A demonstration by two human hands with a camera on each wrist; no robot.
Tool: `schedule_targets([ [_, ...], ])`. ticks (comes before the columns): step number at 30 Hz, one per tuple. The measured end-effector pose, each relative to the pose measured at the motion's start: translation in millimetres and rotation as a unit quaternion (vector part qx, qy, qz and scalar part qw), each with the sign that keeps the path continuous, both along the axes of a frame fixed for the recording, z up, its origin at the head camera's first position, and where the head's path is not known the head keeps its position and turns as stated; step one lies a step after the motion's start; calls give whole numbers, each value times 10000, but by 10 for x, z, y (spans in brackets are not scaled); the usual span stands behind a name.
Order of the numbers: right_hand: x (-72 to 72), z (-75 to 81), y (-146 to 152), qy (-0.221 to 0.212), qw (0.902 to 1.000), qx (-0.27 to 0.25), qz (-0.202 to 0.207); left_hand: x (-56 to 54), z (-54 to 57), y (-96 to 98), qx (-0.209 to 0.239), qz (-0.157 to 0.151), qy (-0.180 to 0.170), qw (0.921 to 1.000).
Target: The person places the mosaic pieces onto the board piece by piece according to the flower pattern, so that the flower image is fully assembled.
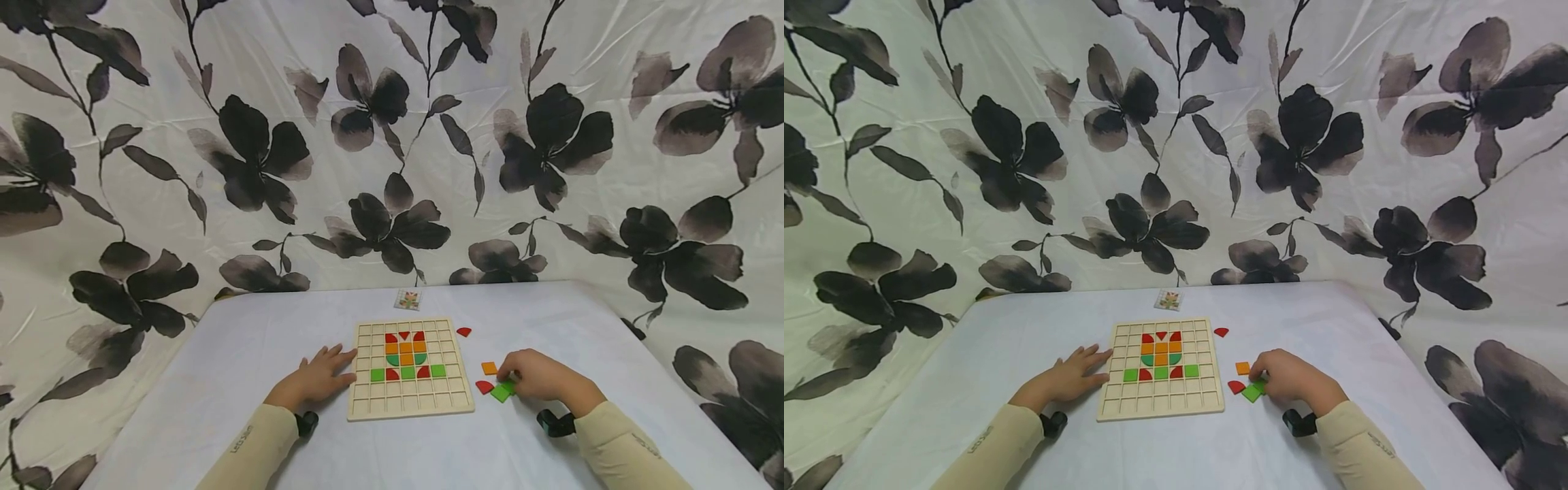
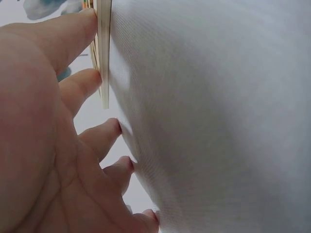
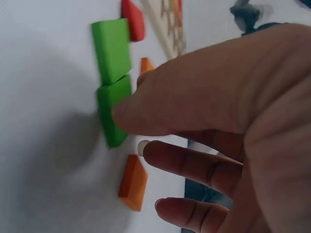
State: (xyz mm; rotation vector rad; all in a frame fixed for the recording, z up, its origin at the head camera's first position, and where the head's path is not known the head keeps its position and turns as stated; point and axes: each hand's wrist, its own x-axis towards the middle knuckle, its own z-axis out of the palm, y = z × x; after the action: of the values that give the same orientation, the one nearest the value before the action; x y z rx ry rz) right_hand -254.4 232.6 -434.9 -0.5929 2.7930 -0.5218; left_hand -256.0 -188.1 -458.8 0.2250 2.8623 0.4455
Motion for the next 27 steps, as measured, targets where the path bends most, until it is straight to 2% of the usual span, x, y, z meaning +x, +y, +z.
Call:
schedule_targets([
  [6,27,17,16,196,9995,217,140,-12,-7,-5,25,28,-8,10000],
  [10,19,60,-10,221,9995,213,-112,-28,-28,-11,9,38,-15,10000],
  [14,-17,121,-140,516,9984,129,-215,-42,-32,-16,-63,37,5,10000],
  [19,-30,157,-520,1034,9936,-48,447,-42,-16,-17,-39,43,20,10000],
  [24,-2,89,-948,1450,9823,-32,1182,-42,-26,-10,21,48,-12,10000],
  [27,30,51,-1163,1539,9782,30,1396,-46,-43,-8,-8,55,-30,10000],
])
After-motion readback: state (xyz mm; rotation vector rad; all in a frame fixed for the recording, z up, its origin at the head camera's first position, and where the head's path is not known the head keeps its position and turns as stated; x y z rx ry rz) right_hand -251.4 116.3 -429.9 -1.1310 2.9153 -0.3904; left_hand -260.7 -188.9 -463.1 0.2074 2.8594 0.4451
